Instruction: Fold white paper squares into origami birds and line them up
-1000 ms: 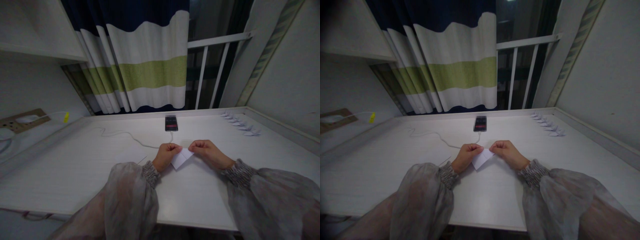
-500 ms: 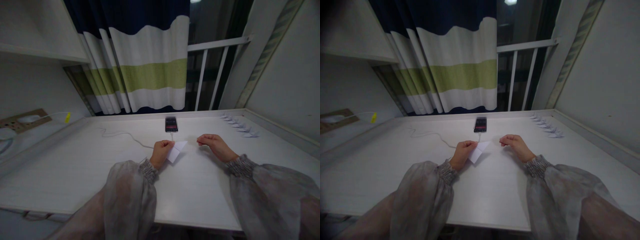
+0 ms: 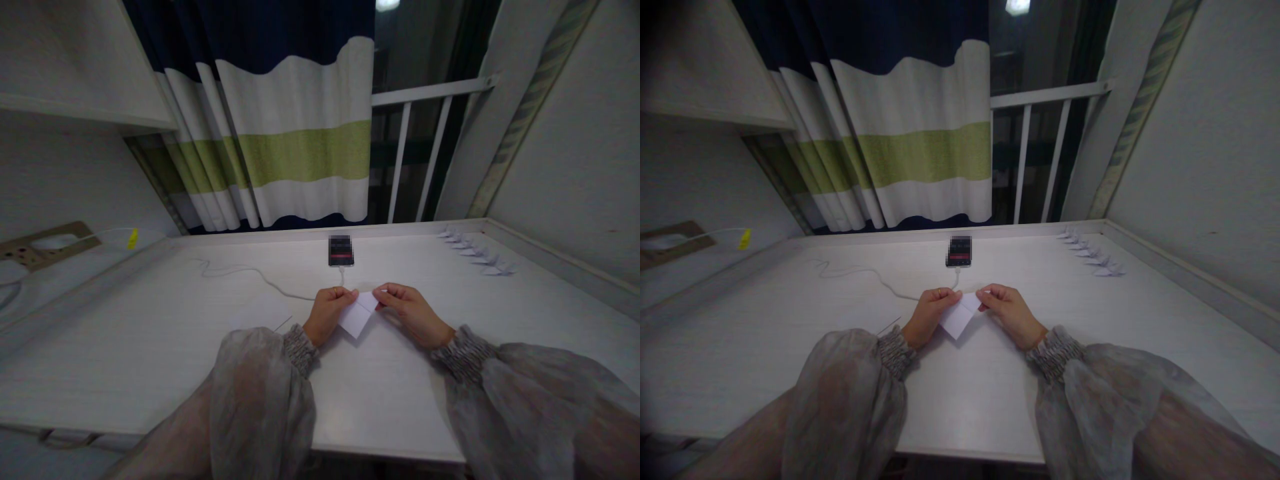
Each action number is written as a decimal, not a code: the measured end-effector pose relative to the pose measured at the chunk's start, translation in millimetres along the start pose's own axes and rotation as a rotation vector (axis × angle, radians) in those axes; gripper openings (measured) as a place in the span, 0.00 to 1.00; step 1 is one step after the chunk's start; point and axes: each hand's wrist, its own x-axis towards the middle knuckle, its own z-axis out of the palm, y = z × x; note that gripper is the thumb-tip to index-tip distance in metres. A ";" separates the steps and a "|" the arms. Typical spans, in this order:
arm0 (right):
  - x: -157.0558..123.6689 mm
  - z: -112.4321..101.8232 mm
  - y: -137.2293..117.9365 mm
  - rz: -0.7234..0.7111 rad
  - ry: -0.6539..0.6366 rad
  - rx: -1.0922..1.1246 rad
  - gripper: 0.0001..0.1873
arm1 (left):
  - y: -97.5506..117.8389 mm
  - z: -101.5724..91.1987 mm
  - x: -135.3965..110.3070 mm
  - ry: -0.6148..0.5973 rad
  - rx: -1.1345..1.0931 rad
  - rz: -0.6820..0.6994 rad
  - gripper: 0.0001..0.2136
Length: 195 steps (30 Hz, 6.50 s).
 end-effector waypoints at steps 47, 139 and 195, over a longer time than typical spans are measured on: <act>-5.1 -4.3 -3.9 -0.108 -0.038 -0.280 0.13 | -1.1 0.0 -0.2 -0.193 -0.029 -0.092 0.13; -2.6 -7.2 -3.0 0.117 -0.229 -0.123 0.13 | 0.3 -0.9 -4.5 -0.247 -0.017 -0.107 0.16; -5.9 -5.8 -4.0 -0.037 -0.191 -0.385 0.12 | 0.9 -0.8 -2.9 -0.203 -0.020 -0.073 0.12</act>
